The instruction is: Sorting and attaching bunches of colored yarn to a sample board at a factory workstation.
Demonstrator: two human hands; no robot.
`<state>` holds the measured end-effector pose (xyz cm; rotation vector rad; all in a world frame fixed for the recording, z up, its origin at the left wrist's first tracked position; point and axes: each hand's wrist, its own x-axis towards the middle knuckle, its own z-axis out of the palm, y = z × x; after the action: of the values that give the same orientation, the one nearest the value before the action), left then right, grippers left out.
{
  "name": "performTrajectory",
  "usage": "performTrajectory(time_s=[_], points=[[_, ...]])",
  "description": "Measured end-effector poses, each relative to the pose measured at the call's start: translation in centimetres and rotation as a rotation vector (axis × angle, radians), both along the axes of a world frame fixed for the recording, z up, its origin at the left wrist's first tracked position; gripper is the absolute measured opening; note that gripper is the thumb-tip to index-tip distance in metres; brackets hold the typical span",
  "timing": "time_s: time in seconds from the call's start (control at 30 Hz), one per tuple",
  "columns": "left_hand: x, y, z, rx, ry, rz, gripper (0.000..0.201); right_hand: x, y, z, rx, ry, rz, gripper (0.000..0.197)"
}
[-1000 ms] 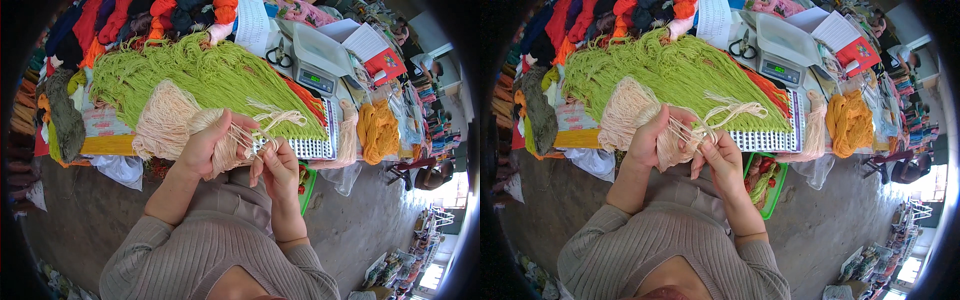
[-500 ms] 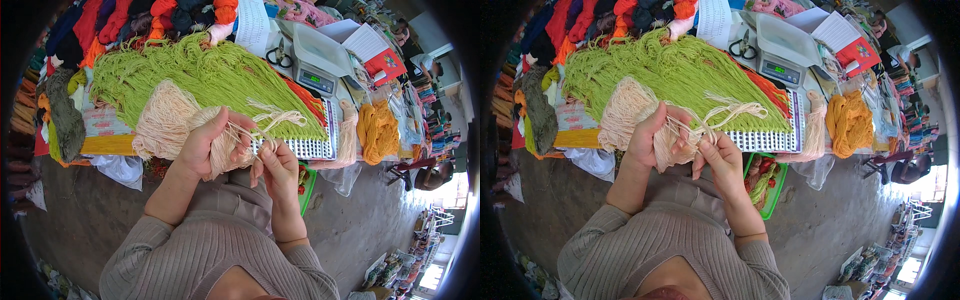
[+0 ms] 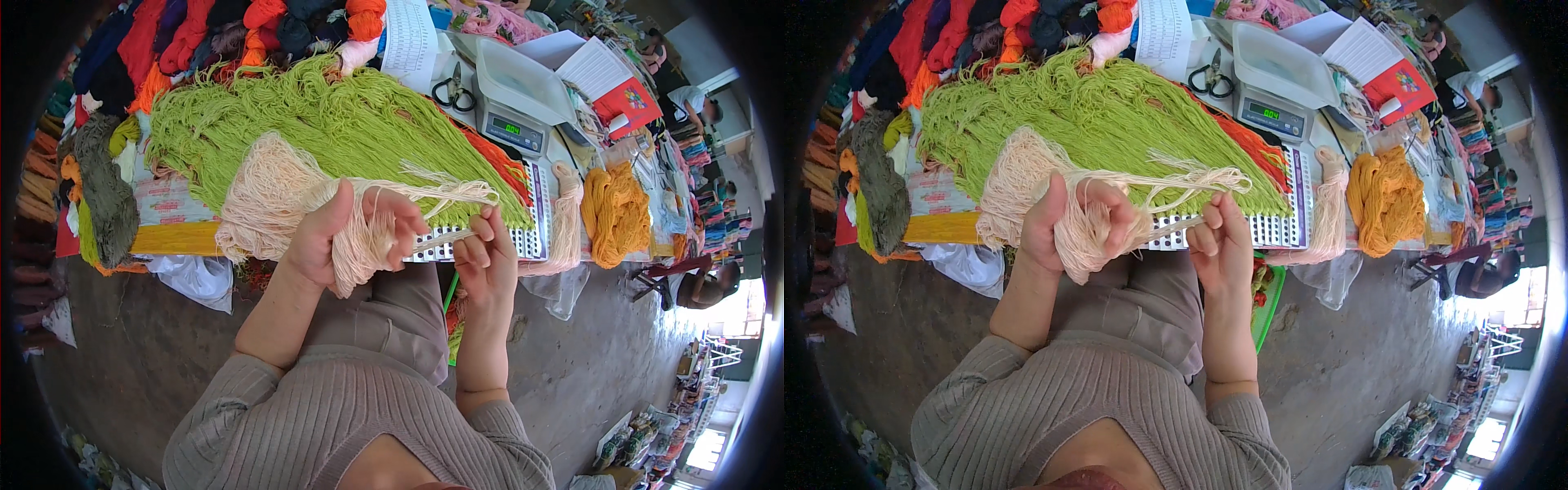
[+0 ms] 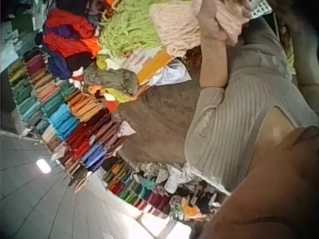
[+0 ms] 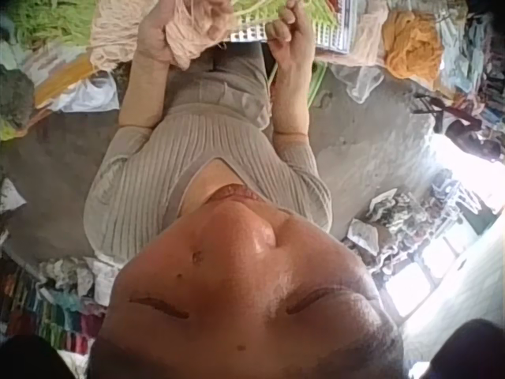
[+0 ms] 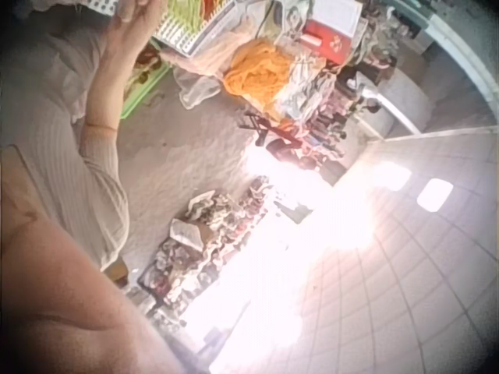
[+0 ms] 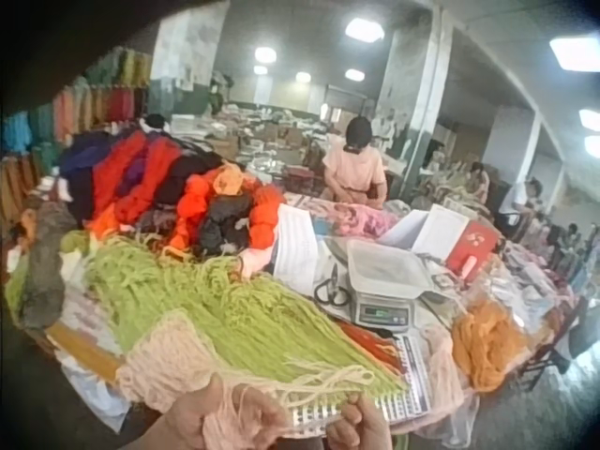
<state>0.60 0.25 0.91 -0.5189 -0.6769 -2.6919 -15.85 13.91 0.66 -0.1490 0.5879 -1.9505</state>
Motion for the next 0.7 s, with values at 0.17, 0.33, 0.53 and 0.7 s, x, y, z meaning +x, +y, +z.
performTrajectory(time_s=[0.17,0.33,0.53,0.7], points=[[-0.4,1.0,1.0,-0.067,-0.104,0.113,0.067,0.9,-0.6,1.5,0.015,0.097,-0.011,0.022],[-0.5,1.2,0.1,-0.235,-0.189,0.242,0.071,4.5,0.8,4.8,0.243,0.541,0.268,0.025],[-0.2,0.2,1.4,0.13,0.016,0.028,0.065,5.2,2.5,2.5,0.33,0.749,0.661,0.014],[-0.1,-0.2,1.0,0.156,-0.038,0.126,0.061,2.9,2.2,1.6,0.432,0.952,-0.036,0.02]])
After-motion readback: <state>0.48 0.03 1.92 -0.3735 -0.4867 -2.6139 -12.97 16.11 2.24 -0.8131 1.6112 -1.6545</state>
